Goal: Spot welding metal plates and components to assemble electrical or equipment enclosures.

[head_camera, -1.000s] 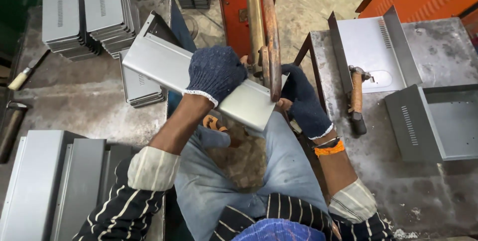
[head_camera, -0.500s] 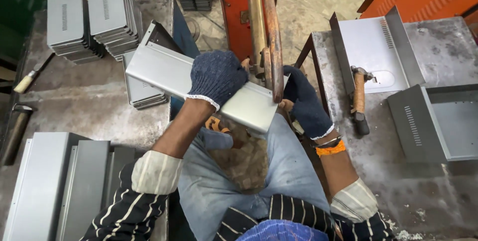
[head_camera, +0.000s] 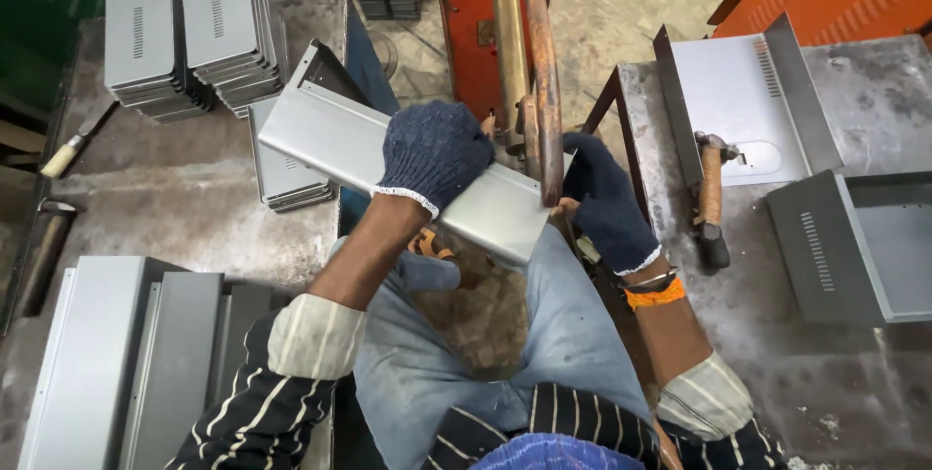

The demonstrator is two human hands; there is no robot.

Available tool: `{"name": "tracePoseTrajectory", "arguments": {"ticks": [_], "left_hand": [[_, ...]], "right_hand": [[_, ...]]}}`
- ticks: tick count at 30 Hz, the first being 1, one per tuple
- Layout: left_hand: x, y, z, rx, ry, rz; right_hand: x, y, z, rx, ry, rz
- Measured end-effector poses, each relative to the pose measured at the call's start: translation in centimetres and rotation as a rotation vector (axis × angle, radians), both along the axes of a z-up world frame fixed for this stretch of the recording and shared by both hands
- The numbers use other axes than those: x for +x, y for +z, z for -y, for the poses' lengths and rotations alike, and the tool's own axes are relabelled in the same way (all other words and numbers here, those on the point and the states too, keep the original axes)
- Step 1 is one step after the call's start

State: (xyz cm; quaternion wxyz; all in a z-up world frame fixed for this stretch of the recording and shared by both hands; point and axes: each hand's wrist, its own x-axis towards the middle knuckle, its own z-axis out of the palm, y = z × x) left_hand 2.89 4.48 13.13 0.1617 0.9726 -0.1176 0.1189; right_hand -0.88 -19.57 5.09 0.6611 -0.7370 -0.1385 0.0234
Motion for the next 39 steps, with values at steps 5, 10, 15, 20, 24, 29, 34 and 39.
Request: {"name": "tracePoseTrajectory", "arguments": {"ticks": [5, 10, 15, 20, 24, 29, 34, 39], "left_hand": [[-0.1, -0.4, 0.0, 0.007, 0.004, 0.024], [-0.6, -0.4, 0.0, -0.019, -0.006, 0.07], [-0.6, -1.1, 0.0, -0.028, -0.013, 0.119], [-0.7, 0.6, 0.4, 0.034, 0.03, 0.02], [0.4, -0.6, 0.0, -0.008, -0.015, 0.101], [2.2, 0.5, 0.5, -0.011, 0.001, 0.016], [4.1, -0.7, 1.1, 0.002, -0.003, 0.084], [4.3, -0.2, 1.3, -0.024, -0.005, 0.064]], "right_hand": [[0.0, 0.7, 0.0, 0.052, 0.057, -0.002], [-0.2, 1.4, 0.1, -0.015, 0.051, -0.025], [0.3, 0.8, 0.0, 0.181, 0.143, -0.052], [0.3, 1.1, 0.1, 0.217, 0.156, -0.086], [-0.1, 2.8, 0.0, 0.049, 0.101, -0.019], [1.7, 2.4, -0.1, 0.237, 0.145, -0.021], [1.9, 1.9, 0.0, 0.449, 0.087, -0.19], [2.0, 3.2, -0.6, 0.418, 0.087, -0.156]]}}
